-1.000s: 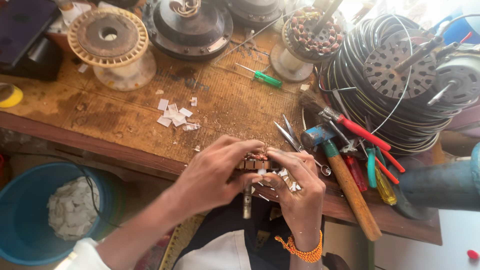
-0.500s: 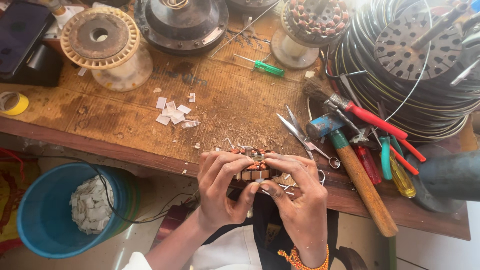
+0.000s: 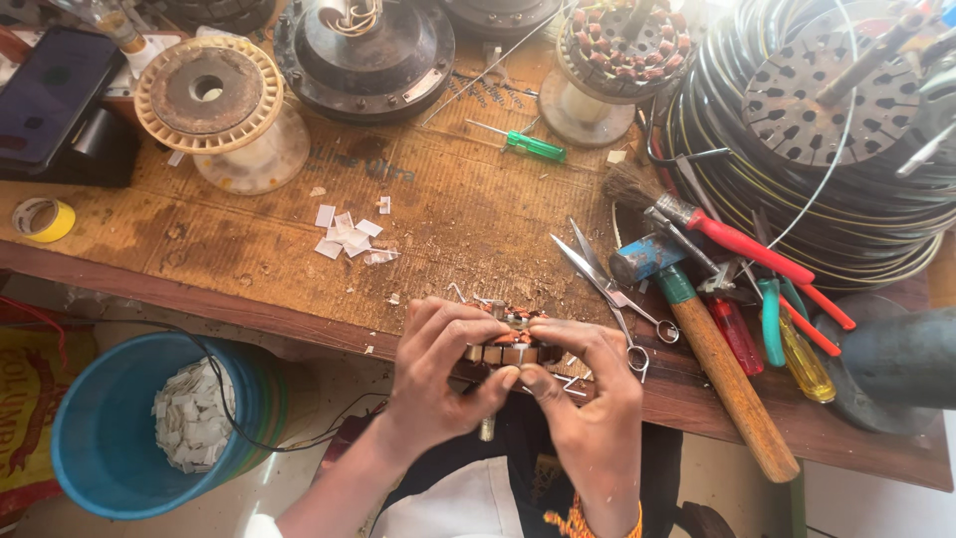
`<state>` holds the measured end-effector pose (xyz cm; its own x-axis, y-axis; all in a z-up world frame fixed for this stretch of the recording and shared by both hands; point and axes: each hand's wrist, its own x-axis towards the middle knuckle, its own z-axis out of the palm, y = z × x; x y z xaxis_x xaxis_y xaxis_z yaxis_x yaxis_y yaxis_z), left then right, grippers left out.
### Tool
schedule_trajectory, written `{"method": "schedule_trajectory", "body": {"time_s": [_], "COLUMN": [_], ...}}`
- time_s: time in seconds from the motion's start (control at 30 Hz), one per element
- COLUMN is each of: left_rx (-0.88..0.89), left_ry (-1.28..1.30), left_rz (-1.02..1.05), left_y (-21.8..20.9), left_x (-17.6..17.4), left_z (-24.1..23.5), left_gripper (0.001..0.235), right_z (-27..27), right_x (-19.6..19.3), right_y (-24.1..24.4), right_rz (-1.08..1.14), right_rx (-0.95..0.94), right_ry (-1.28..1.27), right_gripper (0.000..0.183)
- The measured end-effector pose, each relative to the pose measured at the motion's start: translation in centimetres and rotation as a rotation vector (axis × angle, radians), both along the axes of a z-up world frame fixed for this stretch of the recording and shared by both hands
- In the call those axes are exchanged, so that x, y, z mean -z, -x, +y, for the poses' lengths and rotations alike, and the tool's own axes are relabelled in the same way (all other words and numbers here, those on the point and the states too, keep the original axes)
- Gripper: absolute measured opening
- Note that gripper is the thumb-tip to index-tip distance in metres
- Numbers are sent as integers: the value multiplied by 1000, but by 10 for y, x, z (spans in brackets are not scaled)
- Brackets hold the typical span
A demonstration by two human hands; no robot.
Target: The person cuts small white rectangular pieces using scissors and inserts them into the slots of a copper-wound rotor. The person repeats this process multiple times, handling the rotor and scissors throughout the clip.
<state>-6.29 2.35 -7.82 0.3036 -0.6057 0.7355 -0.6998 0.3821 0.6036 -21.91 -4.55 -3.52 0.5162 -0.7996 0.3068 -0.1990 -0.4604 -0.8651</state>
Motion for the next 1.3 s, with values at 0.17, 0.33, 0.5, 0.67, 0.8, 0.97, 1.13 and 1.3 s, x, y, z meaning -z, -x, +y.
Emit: {"method": "schedule_trajectory", "body": {"time_s": [0.17,0.33,0.5,0.67,0.8,0.97,1.13,1.3], "left_rx": [126,33,-21,-130,-86,-110,-275,-186], "left_ry": [-160,-130,-32,-83,-33,-46,-553,-564], "left_rz": [-101,-111,-272,-284,-300,-309,-288,-309], "left_y": [-18,-15,-43,-57,-53,-110,-185,-200], "left_x": [-7,-11,-20,-15,-14,-25,-12,10], "left_z": [11,6,-31,-69,-85,-52,1,20], "left_gripper": [50,47,42,41,43,62,24,28], "right_z": [-3,-6,-34,-58,-62,-59,-56,-54], "right_x": [9,27,46,71,84,95,98,99], "right_y": [-1,13,55,73,79,85,86,88], "right_rz": [-33,-172,183,313,220,155,132,170], "right_rx": [50,52,357,371,360,411,448,458], "right_ry": [-2,96,301,442,418,363,373,368], "right_gripper": [39,36,16,13,9,6,8,5]}}
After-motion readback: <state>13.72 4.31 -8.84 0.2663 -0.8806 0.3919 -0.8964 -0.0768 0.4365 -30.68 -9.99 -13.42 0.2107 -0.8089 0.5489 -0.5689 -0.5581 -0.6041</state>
